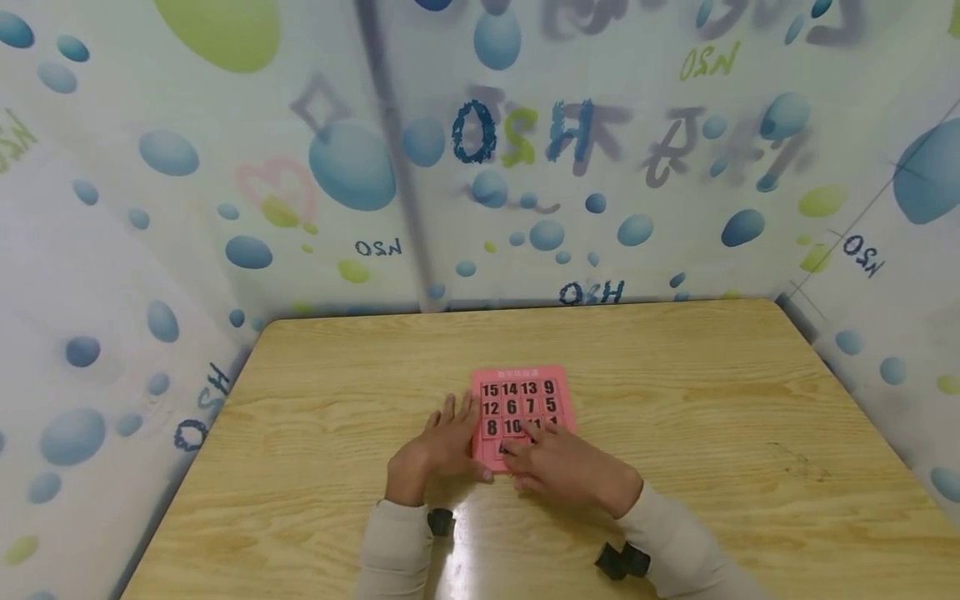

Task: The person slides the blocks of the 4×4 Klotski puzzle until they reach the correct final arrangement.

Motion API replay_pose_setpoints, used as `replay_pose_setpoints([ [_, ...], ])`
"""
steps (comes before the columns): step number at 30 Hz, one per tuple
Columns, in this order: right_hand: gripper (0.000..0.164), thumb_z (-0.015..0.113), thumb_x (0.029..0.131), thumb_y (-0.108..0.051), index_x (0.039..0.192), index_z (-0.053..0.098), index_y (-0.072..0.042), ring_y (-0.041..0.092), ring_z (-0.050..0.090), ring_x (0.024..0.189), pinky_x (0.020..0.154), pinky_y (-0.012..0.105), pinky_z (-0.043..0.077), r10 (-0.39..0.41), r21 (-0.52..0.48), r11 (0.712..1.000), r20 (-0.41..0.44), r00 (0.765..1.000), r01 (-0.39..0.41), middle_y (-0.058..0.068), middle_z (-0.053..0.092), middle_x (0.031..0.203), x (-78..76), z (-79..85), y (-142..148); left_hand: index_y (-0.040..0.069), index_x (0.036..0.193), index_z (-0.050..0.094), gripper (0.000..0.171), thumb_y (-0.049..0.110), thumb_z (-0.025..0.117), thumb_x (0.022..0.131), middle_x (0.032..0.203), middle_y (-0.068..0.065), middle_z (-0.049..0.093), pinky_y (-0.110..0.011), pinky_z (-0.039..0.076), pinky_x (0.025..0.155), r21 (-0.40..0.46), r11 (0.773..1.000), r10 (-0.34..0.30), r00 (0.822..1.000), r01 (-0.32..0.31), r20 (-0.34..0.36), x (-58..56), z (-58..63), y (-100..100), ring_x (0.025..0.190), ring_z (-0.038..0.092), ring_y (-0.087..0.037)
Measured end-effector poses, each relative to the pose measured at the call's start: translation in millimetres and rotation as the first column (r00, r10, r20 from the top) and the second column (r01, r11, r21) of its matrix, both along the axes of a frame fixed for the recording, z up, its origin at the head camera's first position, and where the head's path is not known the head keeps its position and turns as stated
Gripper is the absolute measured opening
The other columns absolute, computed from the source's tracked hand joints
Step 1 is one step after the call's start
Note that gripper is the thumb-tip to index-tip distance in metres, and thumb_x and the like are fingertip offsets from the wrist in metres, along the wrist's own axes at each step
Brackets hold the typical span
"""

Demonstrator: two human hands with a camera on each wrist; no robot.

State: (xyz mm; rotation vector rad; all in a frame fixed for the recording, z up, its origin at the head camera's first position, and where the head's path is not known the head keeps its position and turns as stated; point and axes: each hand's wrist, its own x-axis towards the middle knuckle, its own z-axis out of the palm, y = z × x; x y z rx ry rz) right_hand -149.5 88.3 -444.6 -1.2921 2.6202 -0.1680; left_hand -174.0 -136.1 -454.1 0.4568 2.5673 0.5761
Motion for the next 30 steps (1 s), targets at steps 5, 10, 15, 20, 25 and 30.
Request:
replay_pose_setpoints([
  [5, 0.044, 0.051, 0.103, -0.036, 0.142, 0.057, -0.017, 0.039, 0.037, 0.143, 0.116, 0.059, 0.029, 0.009, -0.016, 1.0, -0.001, 1.0, -0.009, 0.003, 0.05, 0.15, 0.3, -3.4, -4.3, 0.0, 0.158, 0.011, 0.117, 0.041, 0.084, 0.076, 0.165, -0.02, 0.003, -0.056, 0.007, 0.123, -0.005, 1.0, -0.002, 1.0, 0.002, -0.002, -0.2, -0.1, -0.4, 0.151, -0.004, -0.042],
  [10, 0.047, 0.051, 0.102, -0.037, 0.144, 0.054, -0.016, 0.038, 0.035, 0.144, 0.116, 0.059, 0.028, 0.001, -0.021, 1.0, 0.001, 1.0, -0.001, 0.003, 0.048, 0.152, 1.8, -5.7, -6.9, -0.001, 0.158, 0.011, 0.116, 0.041, 0.083, 0.077, 0.165, -0.021, 0.004, -0.056, 0.008, 0.123, -0.006, 1.0, -0.013, 1.0, 0.013, -0.012, -0.5, 0.0, 0.6, 0.151, -0.003, -0.043],
  [15, 0.048, 0.051, 0.102, -0.038, 0.146, 0.052, -0.017, 0.038, 0.034, 0.145, 0.116, 0.058, 0.029, 0.007, -0.01, 1.0, -0.008, 1.0, -0.007, 0.003, 0.046, 0.153, 2.7, -6.5, -7.5, -0.002, 0.157, 0.012, 0.114, 0.041, 0.082, 0.078, 0.165, -0.021, 0.005, -0.056, 0.009, 0.123, -0.006, 1.0, -0.019, 1.0, 0.019, -0.024, -0.1, 0.1, 1.7, 0.151, -0.001, -0.044],
  [20, 0.049, 0.052, 0.102, -0.037, 0.146, 0.052, -0.016, 0.038, 0.034, 0.145, 0.117, 0.057, 0.029, 0.0, -0.023, 1.0, 0.003, 1.0, 0.0, 0.003, 0.046, 0.153, 3.7, -6.6, -7.6, -0.003, 0.157, 0.012, 0.114, 0.04, 0.082, 0.078, 0.165, -0.022, 0.006, -0.057, 0.009, 0.122, -0.005, 1.0, -0.021, 0.999, 0.021, -0.031, -0.1, 0.9, 2.5, 0.151, -0.001, -0.044],
  [25, 0.05, 0.052, 0.102, -0.037, 0.146, 0.051, -0.016, 0.038, 0.033, 0.145, 0.117, 0.057, 0.029, -0.009, -0.034, 0.999, 0.023, 1.0, 0.01, 0.003, 0.046, 0.153, 4.9, -6.6, -8.0, -0.003, 0.157, 0.013, 0.114, 0.04, 0.082, 0.078, 0.165, -0.022, 0.006, -0.058, 0.009, 0.122, -0.005, 1.0, -0.023, 0.999, 0.023, -0.028, 0.1, 0.7, 1.7, 0.151, -0.001, -0.044],
  [30, 0.05, 0.052, 0.102, -0.038, 0.147, 0.051, -0.016, 0.037, 0.032, 0.146, 0.116, 0.057, 0.029, -0.012, -0.036, 0.999, 0.024, 1.0, 0.013, 0.002, 0.046, 0.153, 5.0, -8.6, -8.5, -0.002, 0.157, 0.012, 0.114, 0.041, 0.082, 0.078, 0.165, -0.021, 0.005, -0.057, 0.008, 0.122, -0.004, 1.0, -0.021, 1.0, 0.021, -0.02, -0.6, -0.2, 0.7, 0.151, -0.001, -0.044],
])
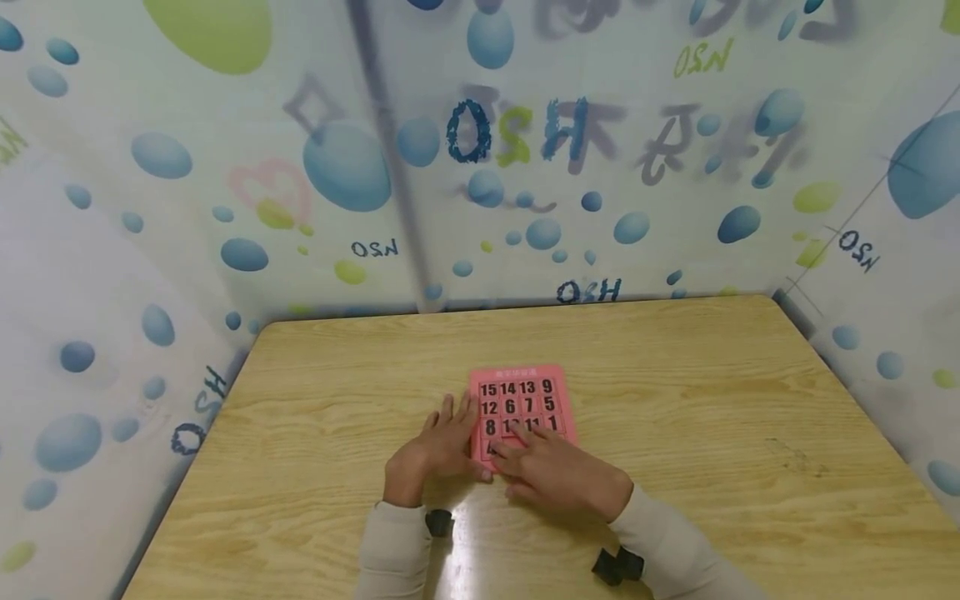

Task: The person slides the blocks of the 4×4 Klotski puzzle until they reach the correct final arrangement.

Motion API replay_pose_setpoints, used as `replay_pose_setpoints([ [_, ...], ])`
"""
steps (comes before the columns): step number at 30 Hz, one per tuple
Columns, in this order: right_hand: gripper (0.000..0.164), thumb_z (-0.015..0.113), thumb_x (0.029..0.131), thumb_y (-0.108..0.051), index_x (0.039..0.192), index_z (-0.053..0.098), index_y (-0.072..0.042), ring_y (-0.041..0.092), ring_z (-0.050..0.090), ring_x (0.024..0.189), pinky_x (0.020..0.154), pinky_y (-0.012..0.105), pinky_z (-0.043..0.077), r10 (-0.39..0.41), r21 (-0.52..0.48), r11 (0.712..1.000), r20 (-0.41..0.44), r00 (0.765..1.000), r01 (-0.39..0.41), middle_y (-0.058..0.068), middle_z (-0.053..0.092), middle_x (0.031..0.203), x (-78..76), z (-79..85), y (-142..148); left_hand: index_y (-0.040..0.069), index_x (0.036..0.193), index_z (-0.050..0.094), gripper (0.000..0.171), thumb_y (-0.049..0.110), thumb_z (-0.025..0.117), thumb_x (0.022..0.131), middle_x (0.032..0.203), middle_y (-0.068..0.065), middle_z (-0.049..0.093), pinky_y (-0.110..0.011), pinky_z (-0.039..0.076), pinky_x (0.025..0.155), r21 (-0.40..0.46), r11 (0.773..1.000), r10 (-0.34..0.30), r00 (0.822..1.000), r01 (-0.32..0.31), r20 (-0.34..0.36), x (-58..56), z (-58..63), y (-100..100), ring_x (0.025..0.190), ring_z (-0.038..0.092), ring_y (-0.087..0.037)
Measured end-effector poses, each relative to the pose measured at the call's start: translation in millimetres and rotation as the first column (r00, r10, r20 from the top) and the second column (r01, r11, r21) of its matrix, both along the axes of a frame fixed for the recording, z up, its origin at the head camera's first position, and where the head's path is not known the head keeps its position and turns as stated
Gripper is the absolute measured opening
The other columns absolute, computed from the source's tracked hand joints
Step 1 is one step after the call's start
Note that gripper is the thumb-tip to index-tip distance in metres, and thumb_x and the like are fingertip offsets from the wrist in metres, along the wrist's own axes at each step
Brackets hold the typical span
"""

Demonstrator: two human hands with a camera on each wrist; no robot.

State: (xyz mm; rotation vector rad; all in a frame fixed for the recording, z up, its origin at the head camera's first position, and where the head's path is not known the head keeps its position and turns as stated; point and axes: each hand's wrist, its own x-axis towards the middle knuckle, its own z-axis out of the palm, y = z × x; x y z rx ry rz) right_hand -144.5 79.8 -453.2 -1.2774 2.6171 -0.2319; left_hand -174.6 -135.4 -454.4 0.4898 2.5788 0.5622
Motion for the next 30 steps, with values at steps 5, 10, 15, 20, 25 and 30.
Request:
replay_pose_setpoints([
  [5, 0.051, 0.051, 0.102, -0.039, 0.148, 0.049, -0.017, 0.037, 0.032, 0.146, 0.116, 0.057, 0.029, -0.002, 0.002, 1.0, 0.007, 1.0, 0.002, 0.002, 0.044, 0.154, 0.2, 0.9, 0.1, -0.001, 0.158, 0.011, 0.114, 0.041, 0.082, 0.078, 0.165, -0.02, 0.005, -0.057, 0.008, 0.122, -0.003, 1.0, 0.003, 1.0, -0.003, 0.001, -0.5, -0.3, -0.3, 0.151, -0.002, -0.043],
  [10, 0.051, 0.05, 0.102, -0.039, 0.149, 0.047, -0.018, 0.035, 0.031, 0.147, 0.117, 0.057, 0.028, -0.014, 0.012, 1.0, 0.015, 1.0, 0.014, 0.001, 0.042, 0.155, 0.7, 1.1, 0.3, -0.001, 0.158, 0.011, 0.114, 0.042, 0.082, 0.079, 0.165, -0.02, 0.006, -0.057, 0.008, 0.122, -0.008, 1.0, 0.008, 1.0, -0.008, 0.001, -0.5, 0.2, -0.4, 0.151, -0.002, -0.043],
  [15, 0.051, 0.05, 0.102, -0.038, 0.15, 0.046, -0.019, 0.034, 0.031, 0.147, 0.117, 0.056, 0.028, -0.023, 0.014, 1.0, 0.024, 0.999, 0.023, 0.0, 0.041, 0.156, 2.1, 3.7, 1.5, -0.002, 0.158, 0.011, 0.114, 0.04, 0.082, 0.079, 0.165, -0.021, 0.005, -0.058, 0.008, 0.122, 0.0, 1.0, -0.002, 1.0, 0.002, -0.001, -1.0, 0.7, 0.7, 0.151, -0.002, -0.044],
  [20, 0.05, 0.051, 0.102, -0.036, 0.148, 0.048, -0.017, 0.036, 0.031, 0.147, 0.118, 0.058, 0.026, -0.015, 0.011, 1.0, 0.016, 1.0, 0.015, 0.001, 0.044, 0.154, 2.0, 10.5, 6.0, -0.001, 0.158, 0.011, 0.112, 0.039, 0.081, 0.081, 0.165, -0.021, 0.003, -0.056, 0.007, 0.122, 0.022, 1.0, -0.008, 1.0, 0.009, -0.007, 0.3, 1.3, 0.5, 0.151, -0.004, -0.044],
  [25, 0.048, 0.054, 0.101, -0.031, 0.145, 0.052, -0.012, 0.04, 0.033, 0.144, 0.116, 0.06, 0.028, -0.05, -0.007, 0.999, 0.024, 0.998, 0.05, 0.006, 0.05, 0.15, 0.5, 18.5, 19.8, -0.001, 0.158, 0.01, 0.113, 0.038, 0.082, 0.08, 0.165, -0.021, 0.003, -0.056, 0.006, 0.123, 0.042, 0.999, -0.006, 1.0, 0.005, 0.01, 0.4, 2.5, 2.4, 0.151, -0.004, -0.044],
  [30, 0.045, 0.058, 0.1, -0.029, 0.141, 0.057, -0.011, 0.041, 0.04, 0.14, 0.111, 0.062, 0.034, -0.06, 0.032, 0.998, 0.026, 0.998, 0.059, 0.007, 0.056, 0.144, -3.4, 27.4, 33.9, 0.001, 0.158, 0.007, 0.116, 0.039, 0.082, 0.079, 0.165, -0.019, -0.001, -0.054, 0.004, 0.123, 0.017, 1.0, 0.014, 1.0, -0.014, 0.028, -0.2, 2.4, -0.1, 0.151, -0.007, -0.042],
])
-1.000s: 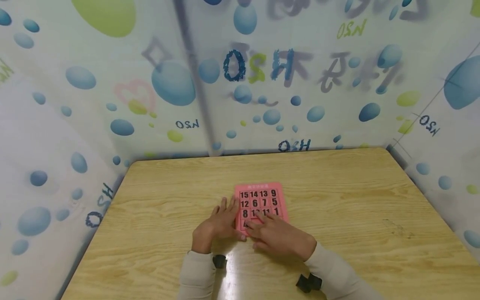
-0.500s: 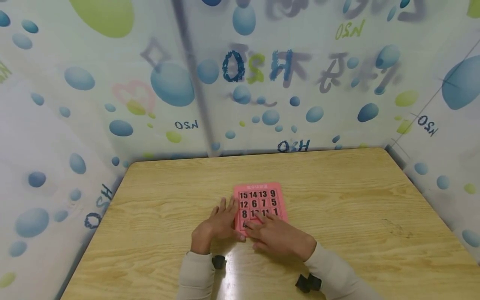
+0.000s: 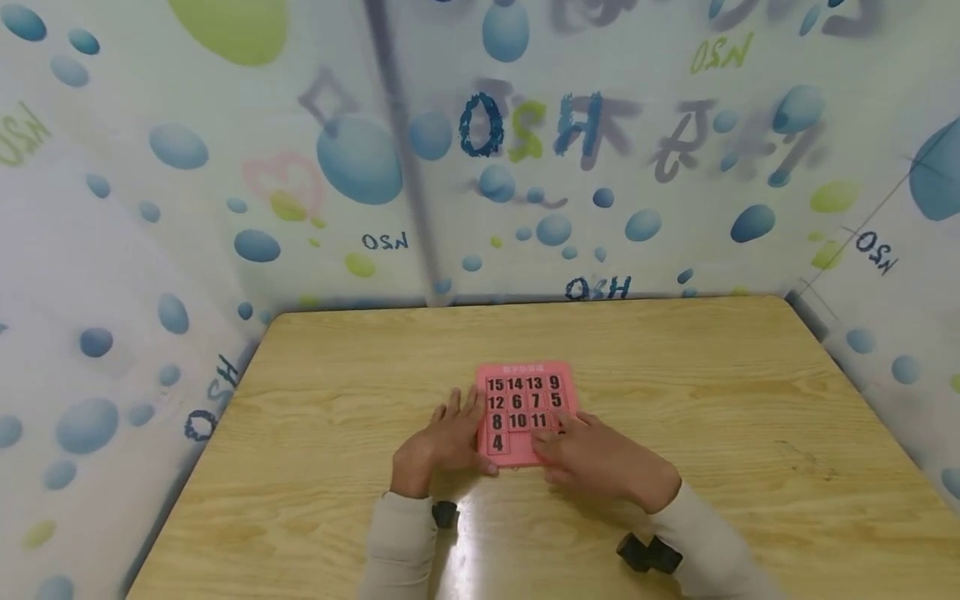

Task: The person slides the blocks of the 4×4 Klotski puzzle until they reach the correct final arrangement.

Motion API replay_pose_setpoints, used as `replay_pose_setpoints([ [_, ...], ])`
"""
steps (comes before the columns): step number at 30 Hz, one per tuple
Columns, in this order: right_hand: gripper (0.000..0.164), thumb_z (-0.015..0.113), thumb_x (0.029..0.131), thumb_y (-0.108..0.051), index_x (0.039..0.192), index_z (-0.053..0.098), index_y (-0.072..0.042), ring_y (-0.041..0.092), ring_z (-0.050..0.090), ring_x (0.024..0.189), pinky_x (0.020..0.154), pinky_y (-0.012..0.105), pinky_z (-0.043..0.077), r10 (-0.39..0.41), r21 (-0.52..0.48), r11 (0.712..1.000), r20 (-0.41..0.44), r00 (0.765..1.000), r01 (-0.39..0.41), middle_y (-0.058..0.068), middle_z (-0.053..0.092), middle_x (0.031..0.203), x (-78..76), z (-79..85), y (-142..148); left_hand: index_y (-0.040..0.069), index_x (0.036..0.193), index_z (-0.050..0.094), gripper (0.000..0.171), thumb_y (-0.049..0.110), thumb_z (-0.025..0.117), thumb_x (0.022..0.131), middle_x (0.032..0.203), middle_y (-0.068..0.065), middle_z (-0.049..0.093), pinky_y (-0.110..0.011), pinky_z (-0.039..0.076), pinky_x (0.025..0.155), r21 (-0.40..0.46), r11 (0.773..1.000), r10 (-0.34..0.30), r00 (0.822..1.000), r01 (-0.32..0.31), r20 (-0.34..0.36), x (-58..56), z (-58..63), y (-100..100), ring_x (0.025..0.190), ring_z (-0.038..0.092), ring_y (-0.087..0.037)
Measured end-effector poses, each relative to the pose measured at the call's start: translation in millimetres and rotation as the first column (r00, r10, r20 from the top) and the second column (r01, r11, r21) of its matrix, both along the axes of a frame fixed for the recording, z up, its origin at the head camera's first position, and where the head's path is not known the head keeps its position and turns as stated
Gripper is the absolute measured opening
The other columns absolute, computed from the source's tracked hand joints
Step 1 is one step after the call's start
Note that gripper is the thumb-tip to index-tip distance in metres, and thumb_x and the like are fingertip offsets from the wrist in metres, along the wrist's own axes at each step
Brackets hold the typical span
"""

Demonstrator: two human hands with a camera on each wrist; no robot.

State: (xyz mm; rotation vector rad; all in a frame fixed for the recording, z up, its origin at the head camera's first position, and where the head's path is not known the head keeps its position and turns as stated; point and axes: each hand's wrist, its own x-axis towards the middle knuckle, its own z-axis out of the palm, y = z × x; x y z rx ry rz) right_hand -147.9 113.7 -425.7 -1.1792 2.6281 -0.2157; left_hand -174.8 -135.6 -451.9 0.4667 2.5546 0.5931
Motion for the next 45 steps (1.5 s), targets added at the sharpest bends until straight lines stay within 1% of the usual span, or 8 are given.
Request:
replay_pose_setpoints([
  [3, 0.044, 0.059, 0.099, -0.029, 0.141, 0.058, -0.012, 0.042, 0.04, 0.14, 0.11, 0.063, 0.035, -0.003, 0.033, 0.999, 0.006, 1.0, 0.003, 0.008, 0.056, 0.144, -2.7, 6.6, 7.3, 0.002, 0.159, 0.005, 0.117, 0.039, 0.082, 0.079, 0.166, -0.018, -0.002, -0.054, 0.003, 0.123, 0.001, 1.0, 0.008, 1.0, -0.008, 0.003, -2.1, 0.3, 0.0, 0.151, -0.009, -0.04],
  [7, 0.045, 0.059, 0.1, -0.027, 0.142, 0.056, -0.012, 0.044, 0.036, 0.142, 0.112, 0.063, 0.032, -0.025, 0.045, 0.999, 0.055, 0.998, 0.023, 0.01, 0.054, 0.146, -3.7, 11.7, 11.6, 0.002, 0.159, 0.004, 0.119, 0.039, 0.083, 0.078, 0.165, -0.018, -0.004, -0.054, 0.002, 0.123, 0.008, 1.0, 0.011, 1.0, -0.011, 0.004, -3.4, -0.3, -0.9, 0.151, -0.01, -0.04],
  [11, 0.046, 0.059, 0.099, -0.029, 0.143, 0.055, -0.012, 0.041, 0.035, 0.143, 0.115, 0.061, 0.029, -0.061, 0.069, 0.996, 0.091, 0.994, 0.055, 0.008, 0.053, 0.147, -2.9, 11.8, 10.4, 0.001, 0.158, 0.004, 0.119, 0.039, 0.083, 0.078, 0.165, -0.019, -0.003, -0.055, 0.002, 0.123, 0.009, 1.0, -0.001, 1.0, 0.001, 0.0, -2.5, -0.4, -1.6, 0.151, -0.009, -0.041],
  [15, 0.046, 0.061, 0.098, -0.028, 0.142, 0.056, -0.013, 0.039, 0.035, 0.144, 0.115, 0.06, 0.029, -0.076, 0.078, 0.995, 0.1, 0.992, 0.068, 0.006, 0.053, 0.148, -2.1, 9.8, 7.5, -0.001, 0.158, 0.005, 0.118, 0.038, 0.083, 0.078, 0.165, -0.02, 0.0, -0.056, 0.002, 0.122, 0.017, 1.0, -0.009, 1.0, 0.009, -0.009, -1.4, 0.3, -1.7, 0.151, -0.008, -0.043],
  [23, 0.043, 0.06, 0.098, -0.026, 0.14, 0.059, -0.015, 0.04, 0.039, 0.142, 0.11, 0.062, 0.036, -0.026, 0.09, 0.996, 0.045, 0.999, 0.022, 0.005, 0.053, 0.147, -0.8, 4.7, 2.8, 0.001, 0.159, 0.005, 0.119, 0.039, 0.083, 0.078, 0.166, -0.018, -0.001, -0.055, 0.003, 0.123, 0.013, 1.0, 0.01, 1.0, -0.01, 0.008, -0.7, -1.9, -1.7, 0.151, -0.008, -0.041],
  [31, 0.043, 0.061, 0.098, -0.026, 0.14, 0.059, -0.016, 0.039, 0.04, 0.141, 0.109, 0.06, 0.038, 0.015, 0.112, 0.994, 0.003, 1.0, -0.016, 0.005, 0.054, 0.147, 1.5, 3.4, 1.0, 0.002, 0.159, 0.006, 0.118, 0.039, 0.083, 0.078, 0.166, -0.017, 0.0, -0.055, 0.004, 0.123, 0.004, 1.0, 0.017, 1.0, -0.017, 0.009, 0.1, -1.9, -1.3, 0.151, -0.007, -0.04],
  [36, 0.046, 0.06, 0.098, -0.027, 0.142, 0.056, -0.015, 0.039, 0.039, 0.142, 0.109, 0.059, 0.038, 0.019, 0.123, 0.992, 0.001, 1.0, -0.019, 0.006, 0.052, 0.149, 1.5, 3.5, -1.0, 0.002, 0.159, 0.007, 0.118, 0.04, 0.083, 0.077, 0.166, -0.016, 0.001, -0.054, 0.005, 0.123, -0.006, 1.0, 0.022, 1.0, -0.022, 0.006, 0.2, -2.0, -1.5, 0.152, -0.006, -0.04],
  [45, 0.045, 0.06, 0.098, -0.028, 0.141, 0.058, -0.015, 0.039, 0.038, 0.143, 0.112, 0.058, 0.036, 0.007, 0.117, 0.993, 0.018, 1.0, -0.009, 0.004, 0.052, 0.149, 2.1, 0.5, -2.0, 0.003, 0.159, 0.007, 0.118, 0.04, 0.083, 0.077, 0.166, -0.016, 0.002, -0.054, 0.005, 0.123, -0.007, 1.0, 0.025, 1.0, -0.024, 0.009, -1.0, -2.8, 0.1, 0.152, -0.005, -0.04],
])
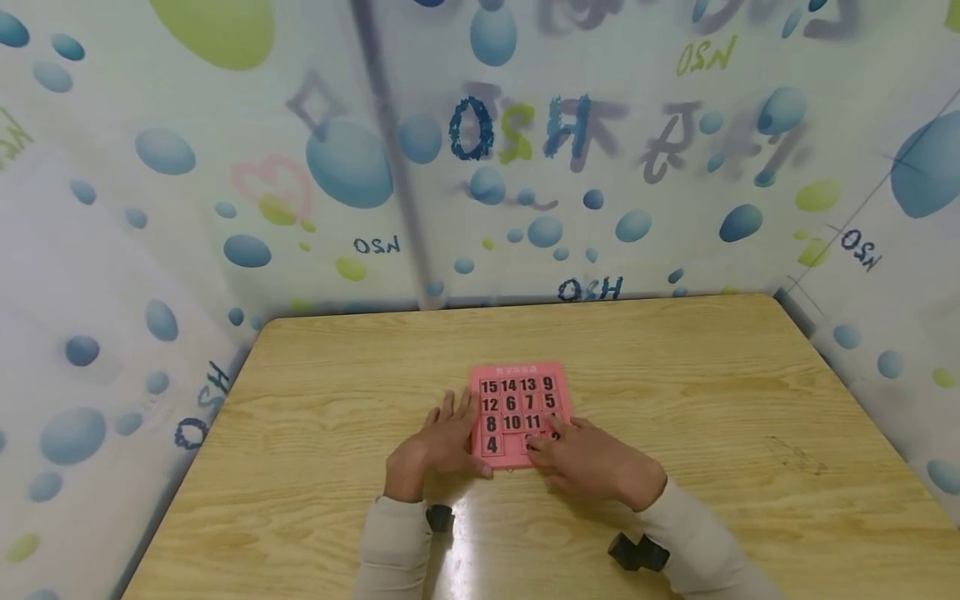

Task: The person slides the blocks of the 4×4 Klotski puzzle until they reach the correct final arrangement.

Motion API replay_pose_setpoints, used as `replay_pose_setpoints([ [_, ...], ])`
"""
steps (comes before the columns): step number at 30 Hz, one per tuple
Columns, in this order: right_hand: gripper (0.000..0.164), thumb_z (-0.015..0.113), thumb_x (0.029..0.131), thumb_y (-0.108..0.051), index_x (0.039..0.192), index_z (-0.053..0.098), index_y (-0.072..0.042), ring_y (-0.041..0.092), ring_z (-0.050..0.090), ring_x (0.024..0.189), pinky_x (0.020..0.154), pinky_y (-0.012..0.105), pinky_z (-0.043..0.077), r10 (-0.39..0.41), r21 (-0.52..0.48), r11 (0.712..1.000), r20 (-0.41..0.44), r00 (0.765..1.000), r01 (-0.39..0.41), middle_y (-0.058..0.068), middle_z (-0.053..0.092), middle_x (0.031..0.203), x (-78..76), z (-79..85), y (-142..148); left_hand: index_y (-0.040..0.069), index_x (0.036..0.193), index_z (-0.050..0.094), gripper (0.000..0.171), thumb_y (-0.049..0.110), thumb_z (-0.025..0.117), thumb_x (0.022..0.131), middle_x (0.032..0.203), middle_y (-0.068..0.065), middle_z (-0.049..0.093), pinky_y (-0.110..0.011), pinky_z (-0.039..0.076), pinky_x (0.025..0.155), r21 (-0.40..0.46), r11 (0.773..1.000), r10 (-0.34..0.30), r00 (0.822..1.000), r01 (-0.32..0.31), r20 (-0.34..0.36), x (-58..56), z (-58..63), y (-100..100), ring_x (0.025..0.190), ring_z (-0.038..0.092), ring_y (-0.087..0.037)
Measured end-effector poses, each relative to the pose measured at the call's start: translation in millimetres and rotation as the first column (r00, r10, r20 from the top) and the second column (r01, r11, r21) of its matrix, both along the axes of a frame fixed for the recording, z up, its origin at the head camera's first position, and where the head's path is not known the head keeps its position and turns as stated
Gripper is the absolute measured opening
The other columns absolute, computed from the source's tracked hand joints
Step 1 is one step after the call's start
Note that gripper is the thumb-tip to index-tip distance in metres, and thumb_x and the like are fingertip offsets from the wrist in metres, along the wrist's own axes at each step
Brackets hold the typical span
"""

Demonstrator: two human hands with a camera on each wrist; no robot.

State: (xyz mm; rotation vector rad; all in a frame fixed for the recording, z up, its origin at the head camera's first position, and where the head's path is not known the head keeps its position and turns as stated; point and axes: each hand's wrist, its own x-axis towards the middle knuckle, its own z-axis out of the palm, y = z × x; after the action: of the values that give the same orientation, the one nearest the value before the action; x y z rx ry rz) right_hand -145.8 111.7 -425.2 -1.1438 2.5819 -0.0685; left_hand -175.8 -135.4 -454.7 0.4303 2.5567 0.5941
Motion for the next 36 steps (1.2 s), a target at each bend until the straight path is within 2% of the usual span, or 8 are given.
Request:
replay_pose_setpoints([
  [13, 0.043, 0.059, 0.099, -0.029, 0.139, 0.059, -0.013, 0.037, 0.038, 0.143, 0.114, 0.056, 0.033, -0.027, -0.056, 0.998, 0.015, 1.0, 0.028, 0.005, 0.054, 0.146, -1.7, -3.2, -2.1, 0.0, 0.158, 0.007, 0.117, 0.04, 0.082, 0.079, 0.165, -0.019, 0.001, -0.056, 0.005, 0.123, 0.01, 0.999, -0.03, 0.999, 0.03, -0.028, -2.1, 2.0, 1.8, 0.151, -0.006, -0.042],
  [20, 0.042, 0.061, 0.098, -0.026, 0.138, 0.061, -0.013, 0.041, 0.039, 0.141, 0.113, 0.058, 0.034, -0.006, -0.1, 0.995, 0.008, 1.0, 0.007, 0.006, 0.055, 0.146, -0.5, -4.1, -3.6, 0.002, 0.159, 0.006, 0.118, 0.039, 0.083, 0.078, 0.166, -0.017, -0.001, -0.055, 0.004, 0.123, 0.007, 1.0, -0.008, 1.0, 0.008, -0.002, -1.0, 0.3, 0.0, 0.151, -0.007, -0.04],
  [24, 0.042, 0.06, 0.098, -0.027, 0.139, 0.06, -0.015, 0.041, 0.037, 0.142, 0.113, 0.059, 0.034, -0.007, -0.095, 0.995, 0.004, 1.0, 0.008, 0.004, 0.053, 0.147, 0.5, -5.2, -5.7, 0.002, 0.159, 0.006, 0.118, 0.041, 0.083, 0.077, 0.166, -0.017, 0.0, -0.055, 0.005, 0.123, 0.001, 1.0, -0.012, 1.0, 0.012, -0.01, -0.2, -1.3, -1.2, 0.152, -0.006, -0.041],
  [29, 0.041, 0.059, 0.099, -0.029, 0.138, 0.061, -0.015, 0.041, 0.039, 0.141, 0.112, 0.059, 0.035, 0.002, -0.115, 0.993, -0.027, 1.0, -0.005, 0.004, 0.054, 0.147, 0.7, -9.7, -9.3, 0.002, 0.159, 0.007, 0.118, 0.041, 0.083, 0.077, 0.166, -0.018, 0.001, -0.056, 0.006, 0.123, 0.005, 1.0, -0.013, 1.0, 0.013, -0.015, 0.1, -1.4, -0.6, 0.151, -0.005, -0.041],
  [36, 0.039, 0.059, 0.099, -0.031, 0.134, 0.064, -0.015, 0.042, 0.043, 0.137, 0.108, 0.057, 0.04, 0.047, -0.096, 0.994, -0.13, 0.99, -0.06, 0.003, 0.058, 0.142, 0.4, -15.6, -12.8, -0.001, 0.158, 0.008, 0.116, 0.039, 0.082, 0.078, 0.165, -0.021, 0.002, -0.057, 0.005, 0.122, 0.027, 0.999, -0.025, 0.999, 0.025, -0.023, 1.3, -1.4, -1.2, 0.151, -0.006, -0.043],
])
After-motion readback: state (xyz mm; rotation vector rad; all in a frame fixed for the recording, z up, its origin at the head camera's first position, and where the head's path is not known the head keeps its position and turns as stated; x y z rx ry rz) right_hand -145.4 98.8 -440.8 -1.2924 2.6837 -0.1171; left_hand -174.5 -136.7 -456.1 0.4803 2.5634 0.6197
